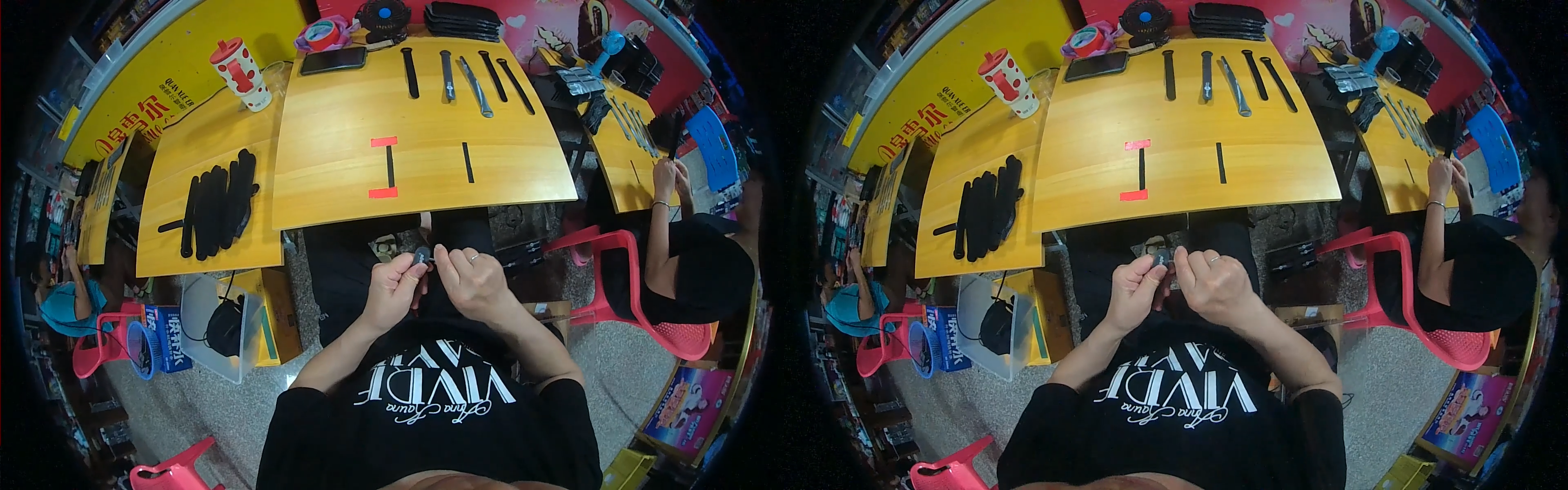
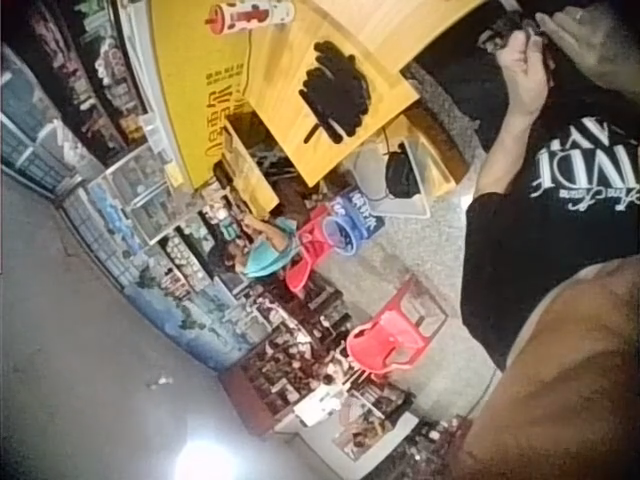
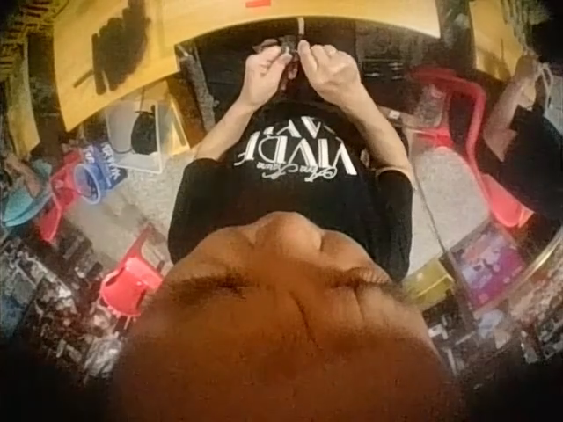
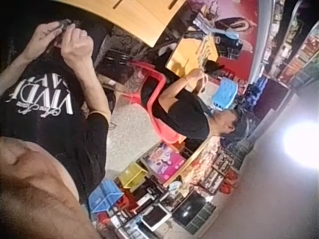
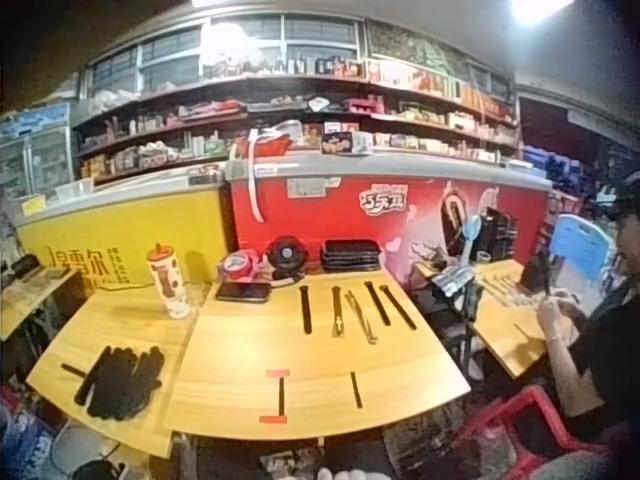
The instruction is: Assembling leather watch straps by attaching buckles and metal pins using a small tool.
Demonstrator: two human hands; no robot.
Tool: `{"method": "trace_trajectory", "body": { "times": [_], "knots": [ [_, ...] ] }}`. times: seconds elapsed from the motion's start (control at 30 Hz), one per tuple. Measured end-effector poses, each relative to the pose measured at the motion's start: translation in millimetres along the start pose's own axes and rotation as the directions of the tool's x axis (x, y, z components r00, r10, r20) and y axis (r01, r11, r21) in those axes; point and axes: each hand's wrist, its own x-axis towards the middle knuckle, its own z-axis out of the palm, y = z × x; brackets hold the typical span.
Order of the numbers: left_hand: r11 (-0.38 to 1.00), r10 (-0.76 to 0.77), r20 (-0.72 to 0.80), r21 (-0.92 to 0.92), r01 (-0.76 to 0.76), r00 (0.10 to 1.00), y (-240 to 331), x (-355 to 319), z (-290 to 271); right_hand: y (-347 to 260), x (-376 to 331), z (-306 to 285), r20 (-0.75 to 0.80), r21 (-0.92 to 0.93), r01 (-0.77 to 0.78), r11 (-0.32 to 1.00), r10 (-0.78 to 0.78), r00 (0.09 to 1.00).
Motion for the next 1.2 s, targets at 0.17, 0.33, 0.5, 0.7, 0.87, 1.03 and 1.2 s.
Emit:
{"method": "trace_trajectory", "body": {
  "times": [0.17,0.33,0.5,0.7,0.87,1.03,1.2],
  "knots": [
    [0.998,0.067,0.014,-0.025,-0.066,0.998,-1,0,0,-5,-9,19,0.042,0.650,-0.273,0.709,0.325,0.945],
    [0.984,-0.051,0.060,-0.165,0.061,0.997,-10,0,-7,1,2,5,0.072,0.639,-0.264,0.722,0.286,0.955],
    [0.973,-0.045,-0.027,-0.227,0.038,0.999,-7,3,-4,-10,-4,2,0.109,0.424,-0.344,0.838,0.330,0.938],
    [0.971,-0.155,0.157,-0.158,0.180,0.975,-1,4,-18,-1,-10,8,-0.023,0.221,-0.162,0.962,0.171,0.985],
    [0.983,-0.162,0.158,-0.060,0.173,0.974,-2,1,-20,8,-4,0,0.055,0.020,0.045,0.999,-0.046,0.997],
    [0.957,-0.286,0.286,0.042,0.286,0.915,4,6,-30,32,0,-7,0.112,0.029,0.272,0.962,-0.274,0.955],
    [0.923,-0.340,0.393,0.311,0.224,0.854,11,11,-35,41,10,-14,0.278,0.104,0.429,0.897,-0.441,0.853]
  ]
}}
